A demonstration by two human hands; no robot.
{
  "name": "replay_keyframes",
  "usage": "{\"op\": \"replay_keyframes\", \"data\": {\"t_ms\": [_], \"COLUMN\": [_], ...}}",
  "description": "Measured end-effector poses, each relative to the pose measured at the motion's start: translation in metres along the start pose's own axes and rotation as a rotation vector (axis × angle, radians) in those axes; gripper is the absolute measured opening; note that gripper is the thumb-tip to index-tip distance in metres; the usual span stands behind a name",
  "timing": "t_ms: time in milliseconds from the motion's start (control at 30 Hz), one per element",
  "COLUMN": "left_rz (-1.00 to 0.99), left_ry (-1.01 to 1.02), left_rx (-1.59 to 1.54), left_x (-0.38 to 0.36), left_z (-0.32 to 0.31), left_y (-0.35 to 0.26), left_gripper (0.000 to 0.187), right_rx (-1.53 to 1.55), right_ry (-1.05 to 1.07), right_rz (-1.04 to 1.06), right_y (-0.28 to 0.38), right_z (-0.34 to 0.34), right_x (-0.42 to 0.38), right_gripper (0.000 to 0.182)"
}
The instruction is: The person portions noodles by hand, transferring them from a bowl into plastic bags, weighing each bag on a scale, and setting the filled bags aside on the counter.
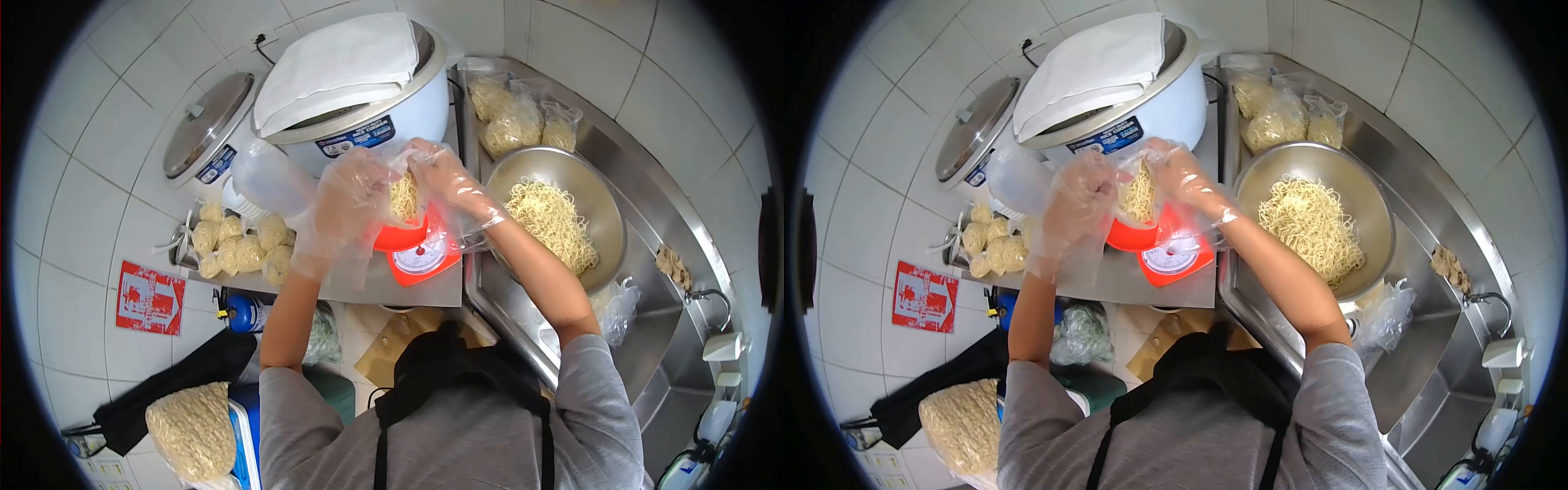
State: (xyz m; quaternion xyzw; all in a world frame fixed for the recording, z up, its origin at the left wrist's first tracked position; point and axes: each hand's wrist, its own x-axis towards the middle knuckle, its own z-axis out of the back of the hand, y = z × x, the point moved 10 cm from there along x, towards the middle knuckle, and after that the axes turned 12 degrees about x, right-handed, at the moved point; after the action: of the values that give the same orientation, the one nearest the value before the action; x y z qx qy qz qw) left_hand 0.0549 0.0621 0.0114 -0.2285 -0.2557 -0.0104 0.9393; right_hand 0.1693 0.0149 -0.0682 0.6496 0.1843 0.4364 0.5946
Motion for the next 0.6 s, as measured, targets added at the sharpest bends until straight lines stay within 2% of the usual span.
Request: {"op": "replay_keyframes", "data": {"t_ms": [33, 100, 167, 233, 267, 333, 467, 533, 600], "left_rz": [0.025, 0.049, 0.077, 0.147, 0.147, -0.186, -0.032, -0.102, -0.019], "left_ry": [0.072, 0.057, 0.018, 0.011, 0.0, 0.031, 0.027, 0.045, 0.029], "left_rx": [0.012, -0.017, -0.026, -0.198, -0.196, 0.111, 0.259, 0.554, 0.54], "left_x": [-0.002, -0.011, -0.021, -0.024, -0.024, -0.023, -0.017, -0.016, -0.021], "left_z": [-0.01, -0.018, -0.021, -0.026, -0.029, -0.038, -0.045, -0.045, -0.045], "left_y": [0.003, 0.006, 0.0, -0.003, -0.001, -0.034, -0.056, -0.077, -0.064], "left_gripper": [0.023, 0.024, 0.025, 0.026, 0.026, 0.025, 0.026, 0.027, 0.028], "right_rx": [-0.004, -0.222, -0.124, -0.575, -0.58, -0.715, -0.54, -0.596, -0.858], "right_ry": [-0.011, 0.029, 0.075, 0.088, 0.095, 0.098, 0.153, 0.06, 0.069], "right_rz": [-0.008, 0.093, 0.14, 0.115, 0.123, 0.048, 0.169, 0.007, -0.218], "right_y": [0.002, 0.016, 0.01, 0.005, 0.006, 0.006, 0.037, 0.01, -0.047], "right_z": [0.004, 0.004, 0.011, 0.022, 0.026, 0.035, 0.068, 0.112, 0.154], "right_x": [-0.004, -0.018, -0.021, -0.023, -0.025, -0.032, -0.076, -0.094, -0.119], "right_gripper": [0.025, 0.023, 0.026, 0.03, 0.03, 0.031, 0.031, 0.032, 0.033]}}
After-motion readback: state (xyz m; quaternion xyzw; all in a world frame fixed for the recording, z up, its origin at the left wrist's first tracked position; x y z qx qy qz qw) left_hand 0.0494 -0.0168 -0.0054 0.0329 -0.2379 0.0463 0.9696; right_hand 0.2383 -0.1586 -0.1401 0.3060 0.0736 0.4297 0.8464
